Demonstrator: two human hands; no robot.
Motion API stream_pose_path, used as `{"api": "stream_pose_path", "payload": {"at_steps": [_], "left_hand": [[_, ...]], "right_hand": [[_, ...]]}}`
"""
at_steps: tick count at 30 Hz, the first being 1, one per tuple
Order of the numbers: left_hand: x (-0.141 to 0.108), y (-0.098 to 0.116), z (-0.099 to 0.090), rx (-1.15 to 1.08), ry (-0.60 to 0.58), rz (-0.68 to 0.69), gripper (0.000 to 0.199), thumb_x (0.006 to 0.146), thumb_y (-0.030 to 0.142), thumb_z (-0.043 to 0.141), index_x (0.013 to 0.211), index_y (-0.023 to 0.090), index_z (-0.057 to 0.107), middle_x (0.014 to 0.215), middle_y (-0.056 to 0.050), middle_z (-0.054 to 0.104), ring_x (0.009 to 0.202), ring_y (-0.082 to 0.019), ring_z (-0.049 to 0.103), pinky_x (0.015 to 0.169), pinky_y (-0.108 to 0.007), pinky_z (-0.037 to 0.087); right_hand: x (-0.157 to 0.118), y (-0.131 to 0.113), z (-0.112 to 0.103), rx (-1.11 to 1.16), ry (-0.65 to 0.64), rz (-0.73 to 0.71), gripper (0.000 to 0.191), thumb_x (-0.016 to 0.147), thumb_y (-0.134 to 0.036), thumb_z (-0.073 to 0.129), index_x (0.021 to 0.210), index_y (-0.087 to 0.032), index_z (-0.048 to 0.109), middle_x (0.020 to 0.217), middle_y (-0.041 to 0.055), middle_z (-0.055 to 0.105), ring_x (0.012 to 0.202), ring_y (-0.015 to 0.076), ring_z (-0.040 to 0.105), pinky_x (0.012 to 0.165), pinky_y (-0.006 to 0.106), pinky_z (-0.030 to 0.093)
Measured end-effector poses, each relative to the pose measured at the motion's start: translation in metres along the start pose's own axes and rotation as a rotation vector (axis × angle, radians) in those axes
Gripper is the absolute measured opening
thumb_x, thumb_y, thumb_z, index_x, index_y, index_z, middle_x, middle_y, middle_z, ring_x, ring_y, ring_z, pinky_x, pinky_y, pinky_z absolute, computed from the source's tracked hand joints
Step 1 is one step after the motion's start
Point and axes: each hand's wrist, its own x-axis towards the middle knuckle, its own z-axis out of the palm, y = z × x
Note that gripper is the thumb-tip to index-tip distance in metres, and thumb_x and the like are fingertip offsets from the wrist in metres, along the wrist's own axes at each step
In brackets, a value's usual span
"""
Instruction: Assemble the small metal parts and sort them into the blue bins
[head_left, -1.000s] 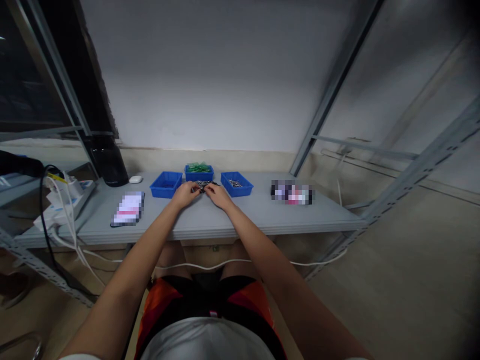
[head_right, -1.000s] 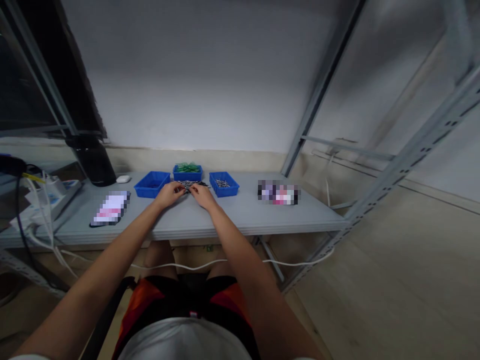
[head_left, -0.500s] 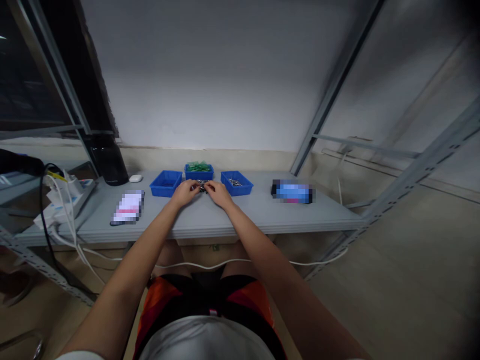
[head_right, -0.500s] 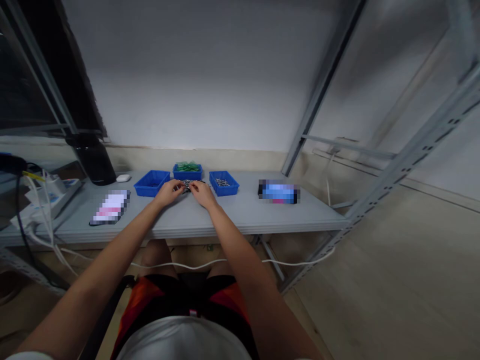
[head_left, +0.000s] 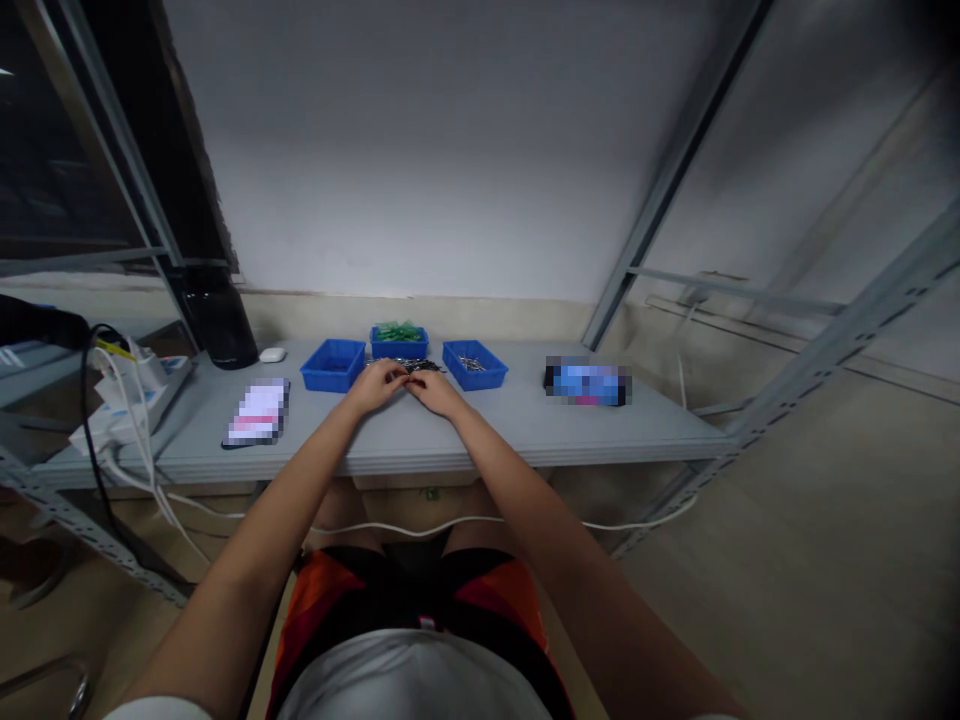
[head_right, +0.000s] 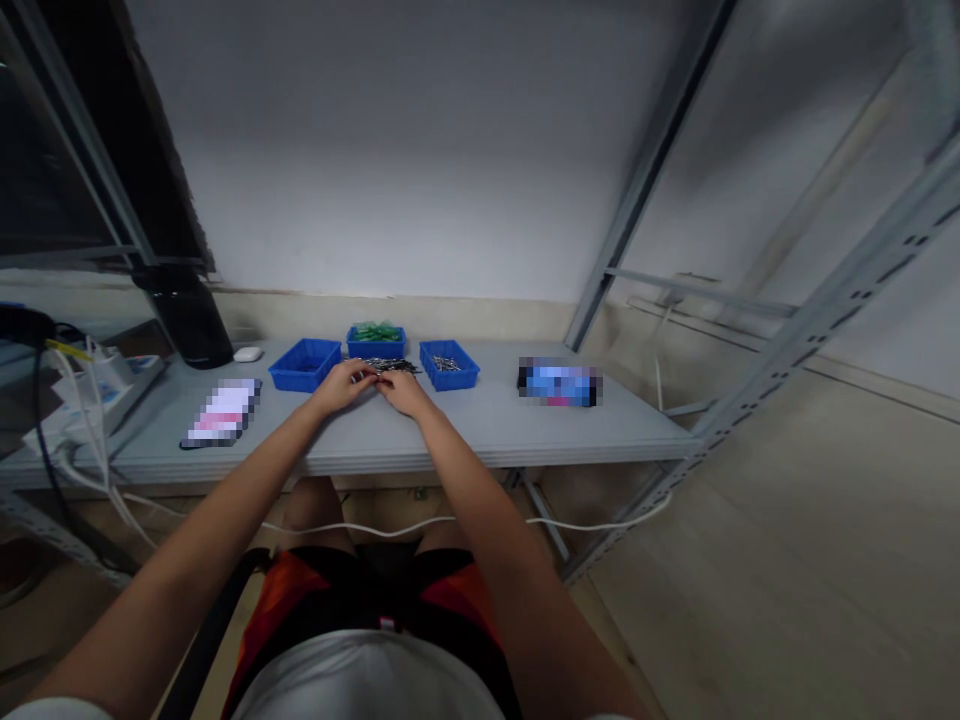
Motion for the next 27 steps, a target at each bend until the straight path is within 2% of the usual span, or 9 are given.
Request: {"api": "stream_pose_path", "payload": {"at_steps": [5, 8, 13, 17, 23, 27], "left_hand": [[0.0001, -0.0055, 0.0013, 0.027, 0.068, -0.096, 0.021, 0.082, 0.028, 0.053, 0.089, 0.014, 0.068, 0.084, -0.006, 0.065, 0.069, -0.015, 0.056, 0.069, -0.028, 0.045], [-0.0002, -0.0071, 0.0023, 0.029, 0.048, -0.111, 0.019, 0.079, 0.026, 0.055, 0.086, 0.014, 0.068, 0.081, -0.005, 0.065, 0.068, -0.016, 0.056, 0.067, -0.027, 0.045], [0.0001, -0.0076, 0.0053, -0.033, -0.041, -0.085, 0.017, 0.074, 0.020, 0.056, 0.083, 0.013, 0.069, 0.078, -0.004, 0.067, 0.068, -0.015, 0.057, 0.067, -0.026, 0.044], [0.0005, -0.0062, 0.0049, -0.027, -0.014, -0.073, 0.019, 0.077, 0.023, 0.056, 0.087, 0.014, 0.069, 0.081, -0.004, 0.067, 0.069, -0.015, 0.057, 0.068, -0.026, 0.045], [0.0005, -0.0074, 0.0008, 0.010, 0.050, -0.047, 0.020, 0.084, 0.027, 0.054, 0.089, 0.014, 0.069, 0.082, -0.006, 0.066, 0.068, -0.015, 0.056, 0.068, -0.027, 0.046], [0.0010, -0.0057, -0.0005, -0.019, 0.097, -0.022, 0.023, 0.086, 0.028, 0.053, 0.092, 0.014, 0.069, 0.085, -0.007, 0.066, 0.072, -0.016, 0.057, 0.070, -0.028, 0.047]], "right_hand": [[0.0015, -0.0033, -0.0039, 0.021, 0.111, 0.062, 0.016, 0.086, -0.020, 0.055, 0.088, -0.015, 0.071, 0.086, 0.0056, 0.070, 0.074, 0.0143, 0.058, 0.073, 0.025, 0.042], [0.0020, -0.0056, -0.0051, 0.042, 0.181, 0.078, 0.015, 0.085, -0.021, 0.056, 0.088, -0.017, 0.070, 0.086, 0.0046, 0.069, 0.075, 0.0140, 0.058, 0.074, 0.025, 0.042], [0.0013, -0.0086, -0.0050, 0.044, 0.212, 0.022, 0.013, 0.084, -0.020, 0.055, 0.083, -0.016, 0.068, 0.081, 0.0034, 0.068, 0.070, 0.0130, 0.056, 0.071, 0.024, 0.042], [0.0016, -0.0090, -0.0052, 0.108, 0.254, 0.017, 0.013, 0.084, -0.022, 0.054, 0.082, -0.016, 0.066, 0.079, 0.0030, 0.067, 0.069, 0.0133, 0.057, 0.069, 0.024, 0.042], [0.0022, -0.0061, -0.0058, 0.185, 0.212, 0.100, 0.014, 0.085, -0.025, 0.051, 0.087, -0.017, 0.063, 0.085, 0.0033, 0.067, 0.074, 0.0147, 0.059, 0.074, 0.026, 0.043], [0.0004, -0.0019, -0.0035, 0.173, 0.102, 0.049, 0.015, 0.085, -0.025, 0.052, 0.088, -0.017, 0.063, 0.083, 0.0030, 0.066, 0.071, 0.0138, 0.056, 0.072, 0.026, 0.042]]}}
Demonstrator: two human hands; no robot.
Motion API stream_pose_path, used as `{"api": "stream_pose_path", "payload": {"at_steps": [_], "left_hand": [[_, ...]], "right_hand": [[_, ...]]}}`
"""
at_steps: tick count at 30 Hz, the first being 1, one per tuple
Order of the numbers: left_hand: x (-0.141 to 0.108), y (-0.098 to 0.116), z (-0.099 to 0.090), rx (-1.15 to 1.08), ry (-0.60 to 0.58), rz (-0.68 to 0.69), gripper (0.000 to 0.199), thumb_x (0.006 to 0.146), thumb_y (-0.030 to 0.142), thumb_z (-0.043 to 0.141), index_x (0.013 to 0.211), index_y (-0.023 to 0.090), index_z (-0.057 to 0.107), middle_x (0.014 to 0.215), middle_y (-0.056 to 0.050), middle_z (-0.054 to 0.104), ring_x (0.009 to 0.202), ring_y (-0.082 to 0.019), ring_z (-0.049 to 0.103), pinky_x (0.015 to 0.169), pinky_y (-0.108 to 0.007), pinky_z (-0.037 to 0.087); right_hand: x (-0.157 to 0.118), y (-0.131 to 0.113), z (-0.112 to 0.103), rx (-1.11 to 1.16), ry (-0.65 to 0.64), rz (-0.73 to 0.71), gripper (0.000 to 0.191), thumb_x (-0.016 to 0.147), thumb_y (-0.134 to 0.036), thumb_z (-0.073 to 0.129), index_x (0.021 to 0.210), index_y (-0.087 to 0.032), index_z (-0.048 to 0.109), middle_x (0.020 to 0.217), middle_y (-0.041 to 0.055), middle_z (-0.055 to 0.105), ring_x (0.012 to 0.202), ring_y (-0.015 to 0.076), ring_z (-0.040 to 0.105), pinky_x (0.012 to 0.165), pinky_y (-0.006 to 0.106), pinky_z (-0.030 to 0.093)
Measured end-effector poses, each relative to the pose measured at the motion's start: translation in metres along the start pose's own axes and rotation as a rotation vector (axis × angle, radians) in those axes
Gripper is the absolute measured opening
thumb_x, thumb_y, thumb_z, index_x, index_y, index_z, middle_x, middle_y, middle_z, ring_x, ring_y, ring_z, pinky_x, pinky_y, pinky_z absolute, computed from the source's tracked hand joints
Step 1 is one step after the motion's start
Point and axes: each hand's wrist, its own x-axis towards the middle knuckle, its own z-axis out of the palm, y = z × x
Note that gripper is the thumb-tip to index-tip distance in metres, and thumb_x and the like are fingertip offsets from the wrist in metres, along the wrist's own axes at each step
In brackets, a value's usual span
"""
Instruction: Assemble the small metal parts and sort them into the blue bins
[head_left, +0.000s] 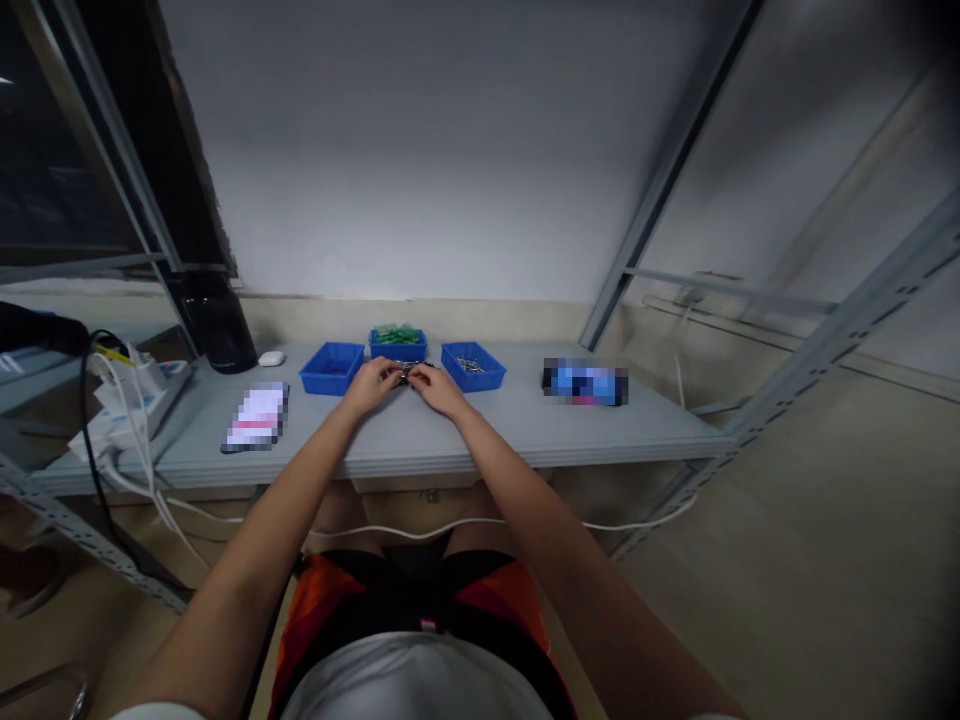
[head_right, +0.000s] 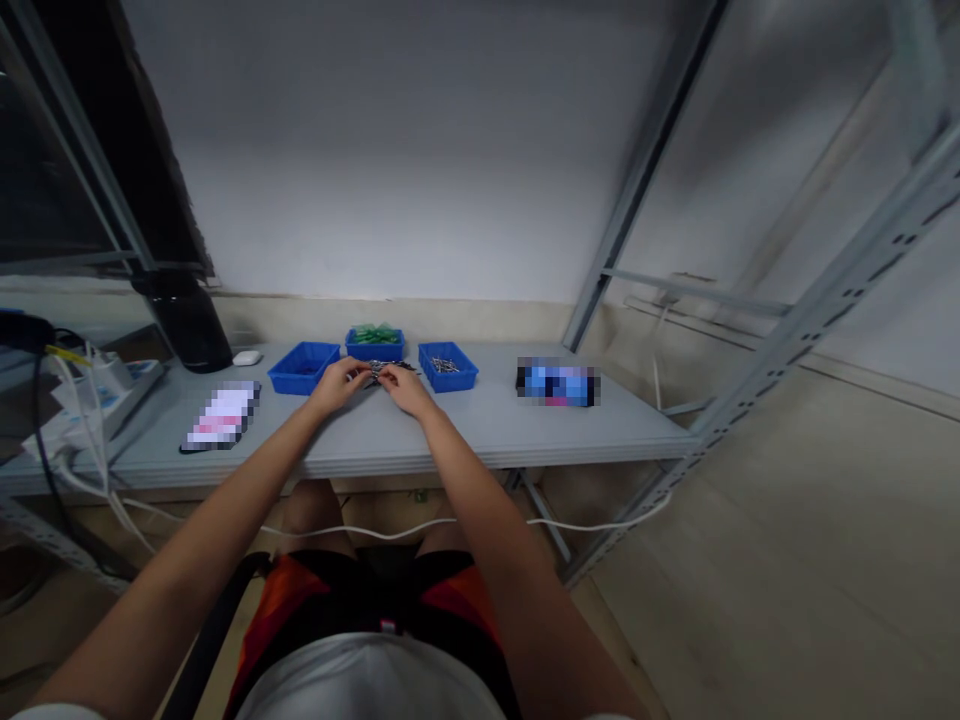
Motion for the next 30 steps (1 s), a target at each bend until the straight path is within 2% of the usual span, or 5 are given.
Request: {"api": "stream_pose_path", "payload": {"at_steps": [5, 11, 14, 21, 30], "left_hand": [[-0.001, 0.007, 0.000, -0.043, -0.037, 0.052, 0.025, 0.085, 0.033, 0.054, 0.090, 0.015, 0.070, 0.084, -0.006, 0.065, 0.071, -0.015, 0.057, 0.072, -0.028, 0.048], [-0.001, 0.002, 0.003, -0.090, 0.043, -0.070, 0.020, 0.081, 0.031, 0.055, 0.090, 0.016, 0.065, 0.089, -0.006, 0.068, 0.077, -0.016, 0.061, 0.071, -0.027, 0.049], [-0.001, -0.001, 0.004, -0.085, 0.023, -0.131, 0.020, 0.080, 0.031, 0.056, 0.090, 0.016, 0.064, 0.089, -0.006, 0.070, 0.076, -0.017, 0.062, 0.071, -0.027, 0.049], [0.000, 0.002, 0.002, 0.035, -0.072, -0.019, 0.015, 0.074, 0.023, 0.058, 0.083, 0.016, 0.068, 0.084, -0.005, 0.069, 0.078, -0.018, 0.061, 0.075, -0.028, 0.047], [0.002, 0.000, 0.003, 0.013, -0.104, -0.013, 0.015, 0.076, 0.023, 0.062, 0.086, 0.016, 0.070, 0.086, -0.006, 0.071, 0.078, -0.017, 0.062, 0.071, -0.026, 0.048]], "right_hand": [[-0.001, 0.003, 0.004, -0.041, -0.109, -0.047, 0.015, 0.085, -0.022, 0.052, 0.087, -0.016, 0.065, 0.081, 0.0035, 0.066, 0.071, 0.0139, 0.055, 0.071, 0.025, 0.041], [0.000, -0.003, 0.001, 0.016, -0.008, 0.060, 0.016, 0.085, -0.026, 0.054, 0.089, -0.016, 0.066, 0.080, 0.0032, 0.067, 0.070, 0.0130, 0.056, 0.071, 0.024, 0.041], [-0.001, -0.009, -0.001, 0.016, 0.054, 0.082, 0.021, 0.086, -0.032, 0.054, 0.086, -0.016, 0.067, 0.078, 0.0029, 0.067, 0.068, 0.0127, 0.056, 0.070, 0.024, 0.041], [-0.002, -0.010, -0.002, 0.006, 0.027, 0.037, 0.022, 0.085, -0.033, 0.054, 0.081, -0.016, 0.069, 0.075, 0.0023, 0.067, 0.067, 0.0116, 0.055, 0.068, 0.023, 0.041], [0.001, -0.001, 0.002, 0.020, -0.016, 0.012, 0.019, 0.083, -0.024, 0.053, 0.083, -0.015, 0.069, 0.077, 0.0029, 0.067, 0.068, 0.0122, 0.055, 0.069, 0.024, 0.041]]}}
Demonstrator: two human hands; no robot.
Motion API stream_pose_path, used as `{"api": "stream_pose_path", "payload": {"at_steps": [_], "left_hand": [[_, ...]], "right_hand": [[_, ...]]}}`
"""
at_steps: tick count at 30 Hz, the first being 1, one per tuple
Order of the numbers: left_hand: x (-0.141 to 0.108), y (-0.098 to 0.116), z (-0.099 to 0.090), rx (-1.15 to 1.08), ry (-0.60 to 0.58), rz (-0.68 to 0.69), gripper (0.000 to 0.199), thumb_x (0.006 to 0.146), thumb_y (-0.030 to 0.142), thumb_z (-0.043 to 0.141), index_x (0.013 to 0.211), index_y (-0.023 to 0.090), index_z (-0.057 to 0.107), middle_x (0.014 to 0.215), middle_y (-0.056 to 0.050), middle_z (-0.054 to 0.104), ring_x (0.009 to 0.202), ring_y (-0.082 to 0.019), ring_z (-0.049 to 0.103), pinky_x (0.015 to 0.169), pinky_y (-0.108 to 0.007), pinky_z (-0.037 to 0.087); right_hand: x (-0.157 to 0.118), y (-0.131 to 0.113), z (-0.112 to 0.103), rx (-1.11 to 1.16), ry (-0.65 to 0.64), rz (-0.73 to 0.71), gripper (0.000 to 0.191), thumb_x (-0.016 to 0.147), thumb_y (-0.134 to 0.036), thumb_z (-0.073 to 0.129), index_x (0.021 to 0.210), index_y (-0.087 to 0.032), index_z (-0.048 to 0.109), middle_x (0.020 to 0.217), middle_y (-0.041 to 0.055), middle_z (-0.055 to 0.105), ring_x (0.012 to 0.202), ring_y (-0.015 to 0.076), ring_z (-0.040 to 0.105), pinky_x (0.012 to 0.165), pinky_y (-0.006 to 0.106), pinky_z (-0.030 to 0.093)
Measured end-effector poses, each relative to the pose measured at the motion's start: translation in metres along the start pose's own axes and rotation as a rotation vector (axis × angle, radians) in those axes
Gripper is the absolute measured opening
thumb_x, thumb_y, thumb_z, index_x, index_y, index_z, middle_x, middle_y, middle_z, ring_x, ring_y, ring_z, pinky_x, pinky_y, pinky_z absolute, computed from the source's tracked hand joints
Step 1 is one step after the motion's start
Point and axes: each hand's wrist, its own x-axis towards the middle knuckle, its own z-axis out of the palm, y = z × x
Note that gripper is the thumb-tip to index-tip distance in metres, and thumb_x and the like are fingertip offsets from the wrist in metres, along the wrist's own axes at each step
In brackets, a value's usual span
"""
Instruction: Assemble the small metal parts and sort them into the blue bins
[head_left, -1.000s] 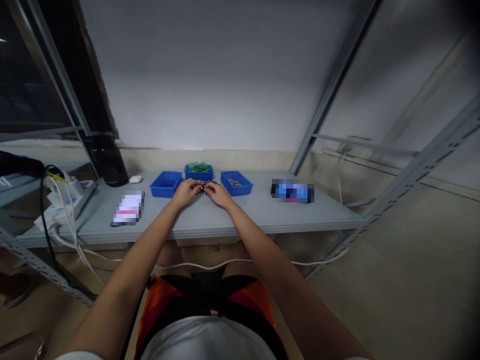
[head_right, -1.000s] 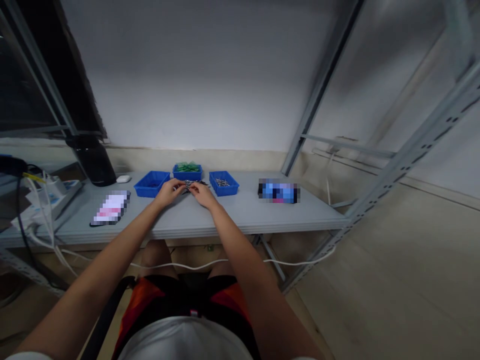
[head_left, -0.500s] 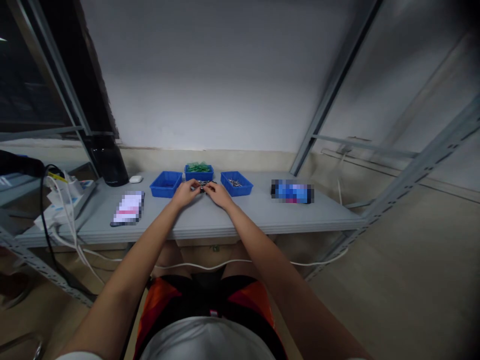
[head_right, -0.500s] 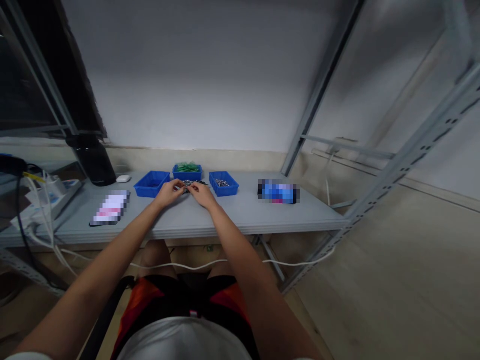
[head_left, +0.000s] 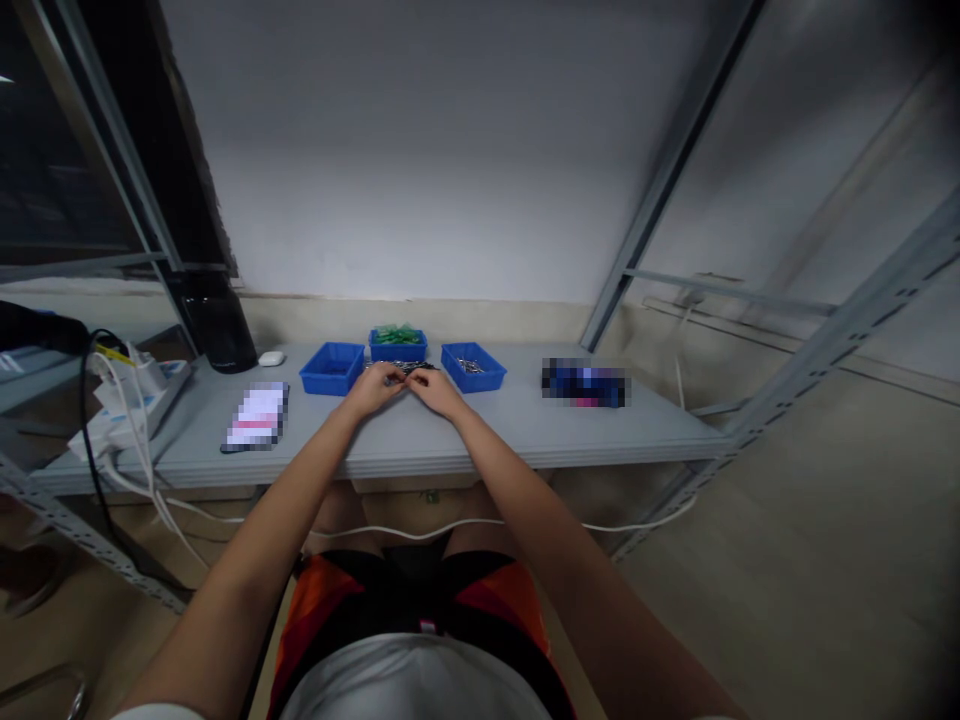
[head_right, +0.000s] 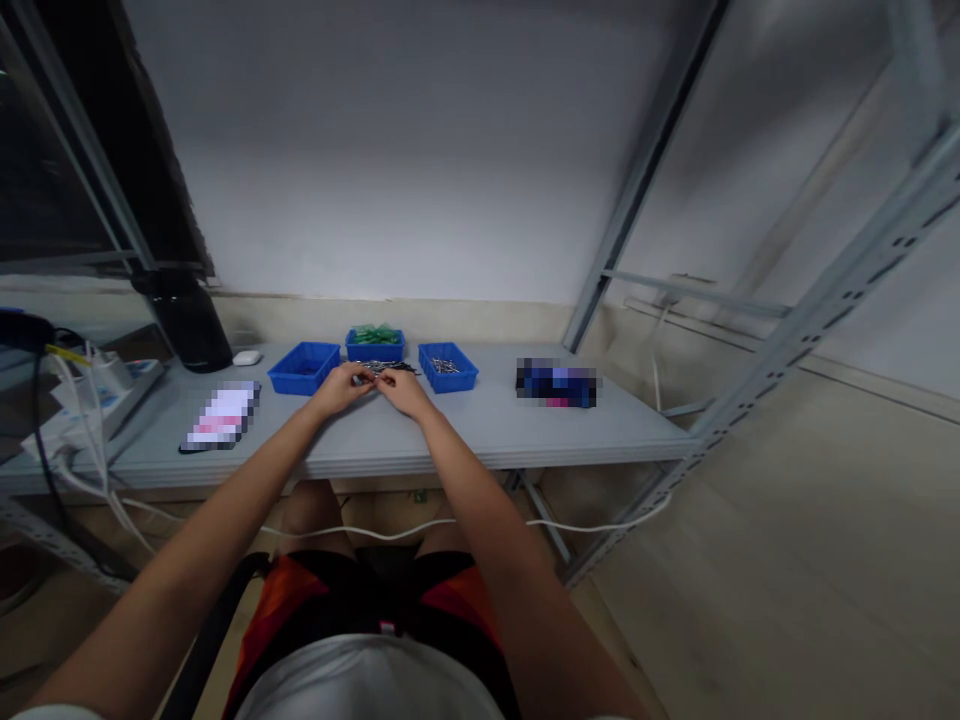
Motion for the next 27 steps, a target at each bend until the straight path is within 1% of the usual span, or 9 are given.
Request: {"api": "stream_pose_path", "payload": {"at_steps": [5, 10, 15, 21, 24, 27], "left_hand": [[0.0000, -0.0010, -0.0001, -0.005, -0.011, 0.016, 0.017, 0.079, 0.028, 0.062, 0.088, 0.016, 0.071, 0.087, -0.007, 0.070, 0.079, -0.018, 0.062, 0.072, -0.027, 0.048], [-0.0002, -0.0022, 0.0004, -0.003, 0.018, 0.023, 0.018, 0.080, 0.030, 0.062, 0.089, 0.016, 0.071, 0.088, -0.007, 0.070, 0.078, -0.018, 0.061, 0.071, -0.027, 0.048], [0.0000, -0.0023, 0.0002, -0.014, 0.005, 0.020, 0.015, 0.078, 0.027, 0.063, 0.086, 0.017, 0.070, 0.087, -0.006, 0.070, 0.078, -0.018, 0.062, 0.072, -0.028, 0.049], [-0.0009, -0.0027, -0.0002, -0.024, 0.035, 0.011, 0.018, 0.078, 0.031, 0.065, 0.089, 0.017, 0.071, 0.089, -0.006, 0.069, 0.079, -0.018, 0.060, 0.074, -0.029, 0.049], [-0.0008, -0.0017, -0.0012, -0.018, 0.037, 0.006, 0.018, 0.079, 0.032, 0.065, 0.089, 0.018, 0.071, 0.089, -0.006, 0.069, 0.080, -0.018, 0.060, 0.076, -0.029, 0.048], [-0.0006, -0.0005, -0.0023, 0.012, 0.016, 0.007, 0.015, 0.080, 0.029, 0.063, 0.085, 0.018, 0.072, 0.084, -0.005, 0.069, 0.079, -0.018, 0.060, 0.076, -0.029, 0.047]], "right_hand": [[-0.0006, -0.0020, 0.0002, 0.025, 0.002, 0.027, 0.020, 0.083, -0.026, 0.053, 0.084, -0.014, 0.069, 0.078, 0.0036, 0.067, 0.069, 0.0128, 0.055, 0.069, 0.024, 0.041], [-0.0006, -0.0053, -0.0008, 0.077, 0.001, 0.055, 0.019, 0.082, -0.025, 0.055, 0.085, -0.014, 0.070, 0.084, 0.0053, 0.069, 0.076, 0.0143, 0.058, 0.073, 0.026, 0.043], [0.0004, -0.0035, -0.0001, 0.121, -0.020, 0.062, 0.017, 0.080, -0.022, 0.054, 0.082, -0.015, 0.069, 0.081, 0.0041, 0.068, 0.075, 0.0146, 0.058, 0.074, 0.027, 0.043], [0.0026, -0.0006, -0.0005, 0.176, -0.033, 0.073, 0.018, 0.080, -0.025, 0.052, 0.080, -0.015, 0.066, 0.078, 0.0028, 0.066, 0.074, 0.0139, 0.057, 0.075, 0.027, 0.044], [0.0022, 0.0000, -0.0009, 0.158, -0.039, 0.071, 0.019, 0.082, -0.026, 0.051, 0.079, -0.015, 0.065, 0.076, 0.0024, 0.065, 0.072, 0.0136, 0.057, 0.073, 0.026, 0.044], [-0.0005, -0.0027, -0.0004, 0.080, -0.001, 0.026, 0.016, 0.082, -0.026, 0.053, 0.084, -0.015, 0.064, 0.078, 0.0023, 0.064, 0.069, 0.0122, 0.055, 0.070, 0.025, 0.043]]}}
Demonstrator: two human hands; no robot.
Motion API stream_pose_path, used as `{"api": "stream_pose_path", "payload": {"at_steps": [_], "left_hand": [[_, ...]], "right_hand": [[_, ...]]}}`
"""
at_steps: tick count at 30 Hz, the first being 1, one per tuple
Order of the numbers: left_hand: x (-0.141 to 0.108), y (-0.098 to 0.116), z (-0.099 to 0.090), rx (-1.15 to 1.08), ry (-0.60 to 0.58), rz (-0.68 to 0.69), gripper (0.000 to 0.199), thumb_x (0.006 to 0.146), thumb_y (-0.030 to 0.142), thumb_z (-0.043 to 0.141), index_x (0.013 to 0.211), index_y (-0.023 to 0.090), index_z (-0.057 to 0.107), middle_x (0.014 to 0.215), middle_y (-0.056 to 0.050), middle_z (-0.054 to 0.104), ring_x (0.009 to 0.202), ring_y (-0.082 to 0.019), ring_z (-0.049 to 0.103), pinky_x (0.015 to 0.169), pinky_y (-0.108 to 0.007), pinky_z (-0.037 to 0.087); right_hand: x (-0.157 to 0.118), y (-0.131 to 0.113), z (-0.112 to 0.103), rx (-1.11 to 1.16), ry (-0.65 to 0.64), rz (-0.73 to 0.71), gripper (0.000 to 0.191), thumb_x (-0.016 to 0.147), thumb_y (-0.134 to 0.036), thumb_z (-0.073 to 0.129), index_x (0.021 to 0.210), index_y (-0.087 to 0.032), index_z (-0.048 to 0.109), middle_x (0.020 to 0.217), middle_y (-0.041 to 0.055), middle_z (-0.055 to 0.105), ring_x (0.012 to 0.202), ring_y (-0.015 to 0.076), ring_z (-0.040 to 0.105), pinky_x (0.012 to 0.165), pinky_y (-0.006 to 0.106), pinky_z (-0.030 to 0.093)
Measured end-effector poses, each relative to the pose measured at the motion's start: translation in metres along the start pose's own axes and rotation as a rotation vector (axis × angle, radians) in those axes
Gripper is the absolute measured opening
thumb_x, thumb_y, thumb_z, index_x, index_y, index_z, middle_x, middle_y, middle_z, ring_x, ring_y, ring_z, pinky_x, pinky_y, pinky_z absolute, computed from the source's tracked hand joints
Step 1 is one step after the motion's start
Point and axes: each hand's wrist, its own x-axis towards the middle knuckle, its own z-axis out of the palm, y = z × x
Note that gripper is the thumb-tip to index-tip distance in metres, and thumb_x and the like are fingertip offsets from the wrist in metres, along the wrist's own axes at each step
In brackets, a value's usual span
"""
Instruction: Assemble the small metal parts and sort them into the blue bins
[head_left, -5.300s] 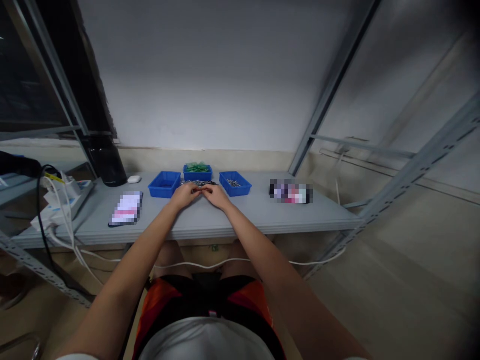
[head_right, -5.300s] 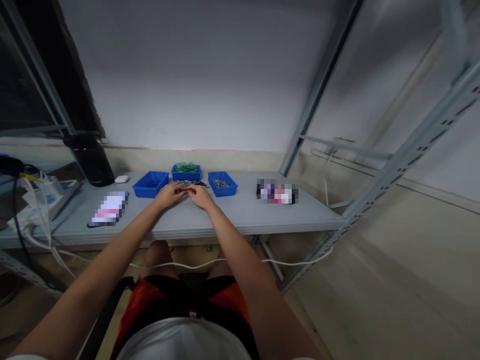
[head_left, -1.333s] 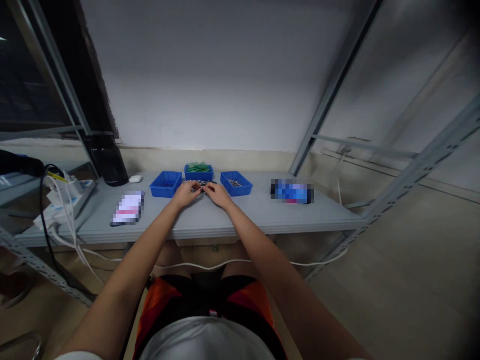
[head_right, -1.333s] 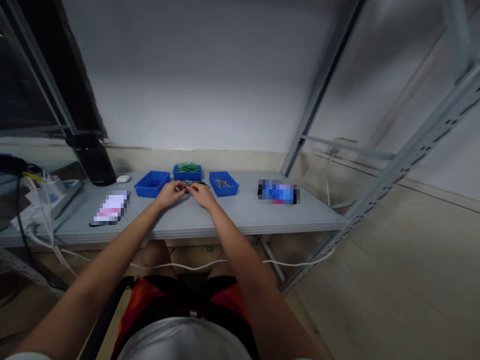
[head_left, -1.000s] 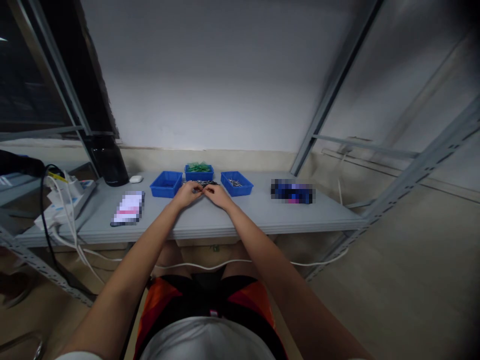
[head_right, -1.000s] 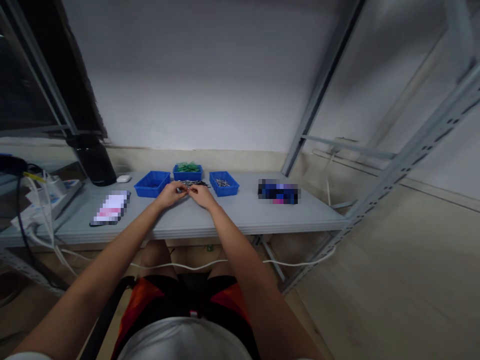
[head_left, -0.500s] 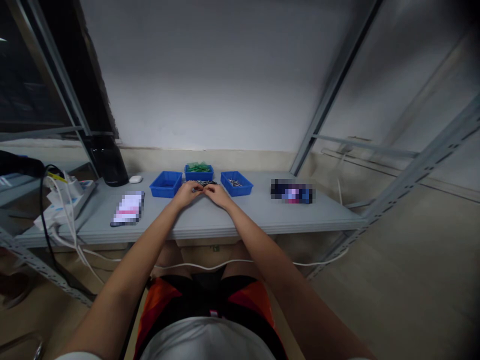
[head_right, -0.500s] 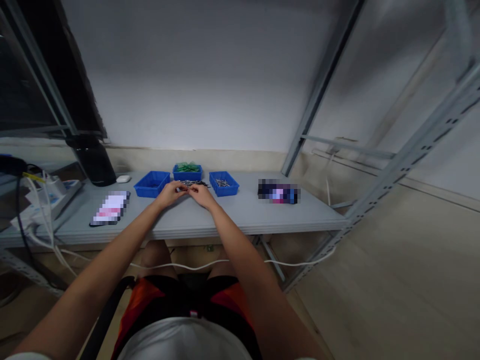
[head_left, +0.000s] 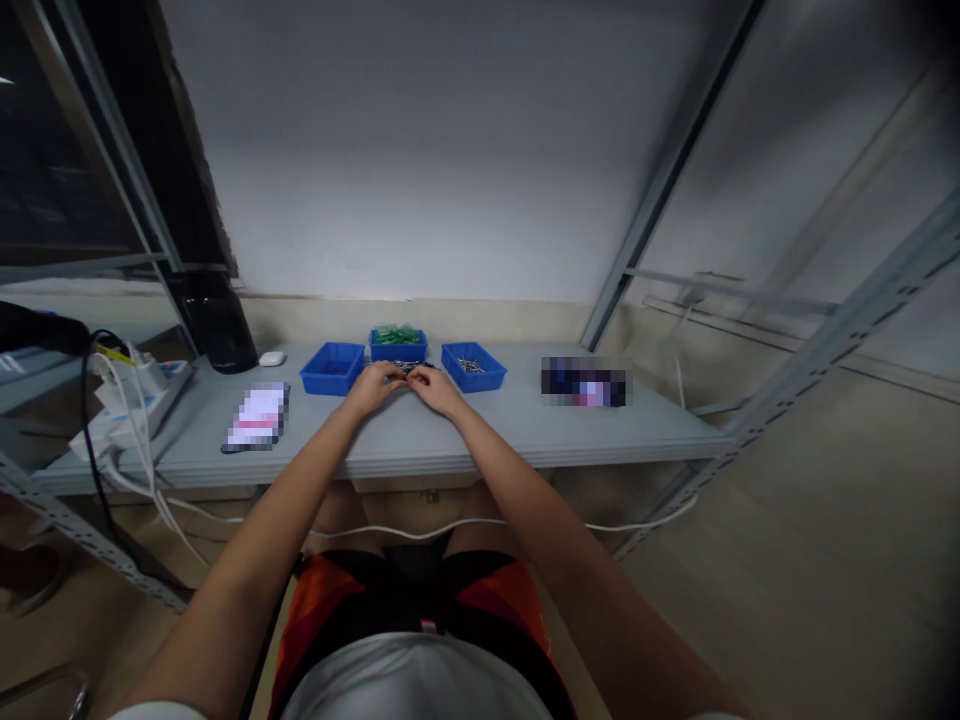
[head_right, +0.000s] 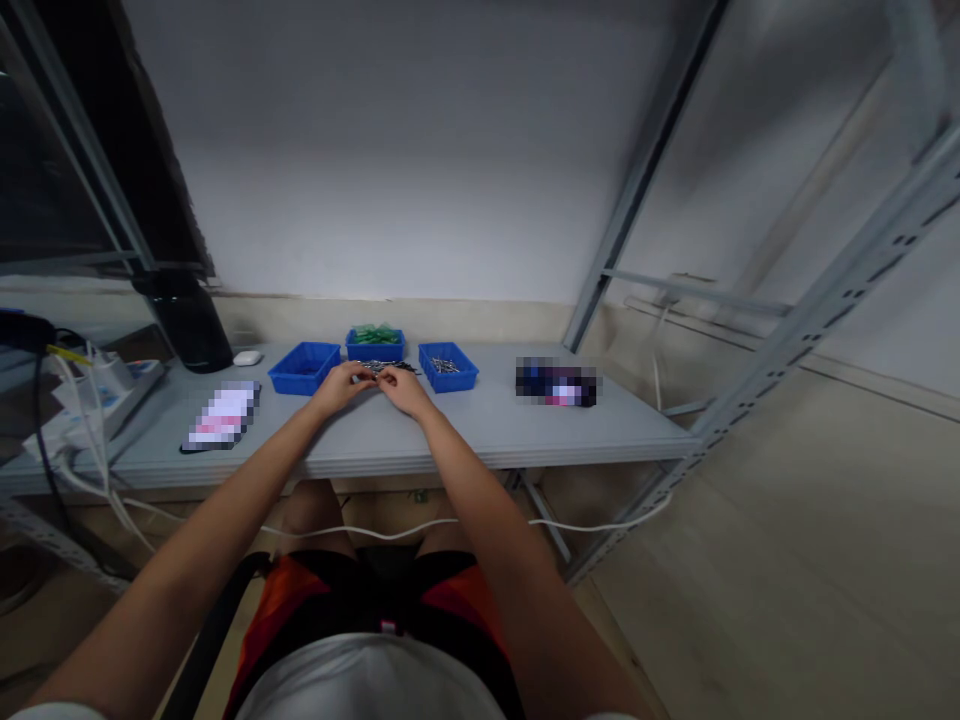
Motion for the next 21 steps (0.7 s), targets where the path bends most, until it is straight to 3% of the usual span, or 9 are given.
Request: {"api": "stream_pose_path", "payload": {"at_steps": [7, 12, 16, 21], "left_hand": [[-0.001, -0.002, 0.003, 0.056, -0.028, -0.005, 0.011, 0.074, 0.020, 0.064, 0.081, 0.016, 0.071, 0.080, -0.006, 0.068, 0.076, -0.019, 0.060, 0.072, -0.028, 0.046], [-0.001, -0.004, 0.000, 0.037, 0.061, -0.044, 0.017, 0.079, 0.028, 0.061, 0.085, 0.016, 0.071, 0.084, -0.006, 0.068, 0.077, -0.018, 0.060, 0.074, -0.029, 0.047], [-0.001, -0.001, -0.001, 0.045, 0.098, -0.034, 0.019, 0.082, 0.028, 0.058, 0.090, 0.016, 0.070, 0.089, -0.007, 0.066, 0.079, -0.017, 0.059, 0.077, -0.030, 0.047], [-0.002, 0.006, -0.008, 0.123, 0.182, -0.078, 0.018, 0.084, 0.028, 0.055, 0.091, 0.017, 0.067, 0.092, -0.008, 0.065, 0.087, -0.021, 0.058, 0.080, -0.031, 0.046]], "right_hand": [[-0.003, -0.012, 0.000, -0.194, 0.047, -0.143, 0.014, 0.085, -0.024, 0.054, 0.089, -0.017, 0.065, 0.078, 0.0021, 0.063, 0.066, 0.0114, 0.052, 0.066, 0.023, 0.040], [0.000, -0.008, -0.004, -0.170, 0.114, -0.050, 0.014, 0.085, -0.024, 0.056, 0.087, -0.016, 0.067, 0.080, 0.0033, 0.067, 0.070, 0.0130, 0.056, 0.070, 0.024, 0.042], [0.002, -0.002, -0.004, -0.169, 0.092, -0.040, 0.014, 0.085, -0.026, 0.057, 0.085, -0.017, 0.068, 0.085, 0.0043, 0.069, 0.076, 0.0142, 0.058, 0.075, 0.026, 0.043], [0.003, 0.009, -0.005, -0.213, 0.117, 0.047, 0.016, 0.085, -0.023, 0.057, 0.095, -0.017, 0.067, 0.084, 0.0036, 0.068, 0.074, 0.0140, 0.058, 0.073, 0.026, 0.043]]}}
